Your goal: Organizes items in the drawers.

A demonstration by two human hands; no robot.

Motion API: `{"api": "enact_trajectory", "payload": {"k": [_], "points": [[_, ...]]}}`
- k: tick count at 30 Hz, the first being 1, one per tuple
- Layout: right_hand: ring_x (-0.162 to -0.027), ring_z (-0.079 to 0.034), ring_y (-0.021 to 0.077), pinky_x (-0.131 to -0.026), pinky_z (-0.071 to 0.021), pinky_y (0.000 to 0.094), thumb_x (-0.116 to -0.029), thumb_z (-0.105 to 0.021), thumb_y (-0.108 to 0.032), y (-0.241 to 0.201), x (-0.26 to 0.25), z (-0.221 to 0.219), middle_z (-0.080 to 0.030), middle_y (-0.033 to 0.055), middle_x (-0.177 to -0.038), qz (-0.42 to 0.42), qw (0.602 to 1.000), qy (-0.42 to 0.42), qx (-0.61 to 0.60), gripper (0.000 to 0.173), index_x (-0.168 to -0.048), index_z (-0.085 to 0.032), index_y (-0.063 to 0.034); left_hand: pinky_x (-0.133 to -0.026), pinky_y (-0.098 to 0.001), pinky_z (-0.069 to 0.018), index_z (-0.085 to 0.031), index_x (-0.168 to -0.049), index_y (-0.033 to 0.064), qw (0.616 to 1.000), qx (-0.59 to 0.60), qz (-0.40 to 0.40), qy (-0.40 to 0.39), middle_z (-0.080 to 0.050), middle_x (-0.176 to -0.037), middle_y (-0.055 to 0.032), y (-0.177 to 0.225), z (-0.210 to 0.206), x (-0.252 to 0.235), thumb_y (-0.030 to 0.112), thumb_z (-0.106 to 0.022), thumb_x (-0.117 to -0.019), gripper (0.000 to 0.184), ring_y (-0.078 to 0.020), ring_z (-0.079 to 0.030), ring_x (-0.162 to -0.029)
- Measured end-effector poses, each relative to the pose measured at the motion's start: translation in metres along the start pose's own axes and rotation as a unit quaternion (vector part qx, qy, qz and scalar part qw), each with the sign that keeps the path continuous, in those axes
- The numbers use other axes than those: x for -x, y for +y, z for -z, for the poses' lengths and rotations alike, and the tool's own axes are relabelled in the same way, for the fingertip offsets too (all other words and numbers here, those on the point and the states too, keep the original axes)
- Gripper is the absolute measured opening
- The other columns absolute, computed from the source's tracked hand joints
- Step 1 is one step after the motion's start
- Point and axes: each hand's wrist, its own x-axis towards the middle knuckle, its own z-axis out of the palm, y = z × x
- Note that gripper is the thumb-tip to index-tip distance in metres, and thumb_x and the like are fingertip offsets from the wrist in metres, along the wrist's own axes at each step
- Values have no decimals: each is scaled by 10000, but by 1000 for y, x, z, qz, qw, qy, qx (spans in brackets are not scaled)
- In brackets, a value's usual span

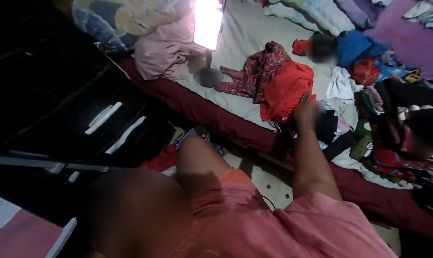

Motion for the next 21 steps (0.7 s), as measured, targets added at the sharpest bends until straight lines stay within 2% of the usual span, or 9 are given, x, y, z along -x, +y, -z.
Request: {"api": "enact_trajectory", "payload": {"k": [3, 7, 11, 13, 15, 16, 18, 20, 21], "points": [[-1251, -578, 473, -1021, -434, 686, -944, -707, -251, 23, -16, 12, -623, 282, -1322, 32, 997, -55, -43, 515, -1393, -590, -29, -1211, -703, -102, -618, -1410, 94, 999, -3, -24, 24, -499, -1533, -190, -10, -7, -1, 375, -629, -979, 515, -455, -314, -1497], [-1214, -614, 361, -1029, -468, 590, -937, -752, -251, 54, -27, 16, -648, 207, -1311, 42, 978, -92, -183, 495, -1381, -621, -77, -1213, -697, -87, -603, -1420, 54, 999, 35, 7, -2, -494, -1534, -203, 28, 14, 9, 240, -670, -997, 466, -466, -304, -1499], [-1167, -633, 377, -1007, -468, 605, -1041, -586, -213, 63, -17, 17, -665, 241, -1260, 43, 972, -50, -224, 336, -1312, -663, -31, -1201, -703, -158, -637, -1386, 58, 999, 25, -37, 30, -548, -1465, -247, 11, 4, 6, 328, -661, -977, 490, -490, -394, -1440], [-974, -683, 270, -864, -551, 487, -1081, -450, -224, 53, -9, 29, -698, 187, -1155, 39, 958, 16, -285, 357, -1299, -632, -8, -1215, -654, -194, -582, -1439, 51, 999, 25, -26, 1, -489, -1527, -231, 8, 7, 7, 374, -614, -1006, 541, -451, -364, -1471], [-918, -693, 276, -833, -569, 484, -1091, -385, -235, 31, 0, 52, -698, 200, -1122, 69, 949, 43, -303, 402, -1330, -592, 12, -1199, -610, -283, -571, -1429, 13, 999, 46, -20, -5, -499, -1511, -238, 11, 11, 11, 327, -613, -1020, 517, -432, -417, -1442], [-920, -699, 293, -838, -561, 506, -1089, -388, -232, 19, 5, 63, -704, 206, -1119, 91, 954, 50, -281, 400, -1319, -603, 14, -1193, -601, -299, -558, -1436, -4, 998, 63, -1, -14, -490, -1516, -246, 23, 20, 16, 273, -627, -1023, 502, -433, -425, -1435], [-1042, -684, 387, -920, -513, 609, -1061, -458, -225, 4, 7, 73, -698, 239, -1168, 101, 972, 41, -207, 369, -1278, -641, 11, -1205, -562, -306, -538, -1458, 4, 997, 65, 31, -39, -476, -1534, -230, 35, 29, 19, 242, -627, -1029, 498, -405, -425, -1444], [-1179, -597, 516, -970, -428, 729, -1026, -557, -259, 0, 7, 68, -639, 323, -1244, 79, 990, 11, -114, 392, -1286, -638, 23, -1170, -547, -373, -584, -1417, 20, 999, 53, 2, -2, -547, -1469, -222, 9, 9, 10, 321, -640, -1015, 505, -378, -505, -1384], [-1209, -573, 537, -970, -420, 750, -1002, -600, -276, 3, 5, 58, -618, 337, -1275, 60, 996, -4, -73, 423, -1314, -625, 8, -1174, -543, -373, -580, -1426, 36, 998, 57, 0, 11, -542, -1477, -215, 2, 1, 6, 352, -643, -1009, 528, -369, -501, -1391]]}}
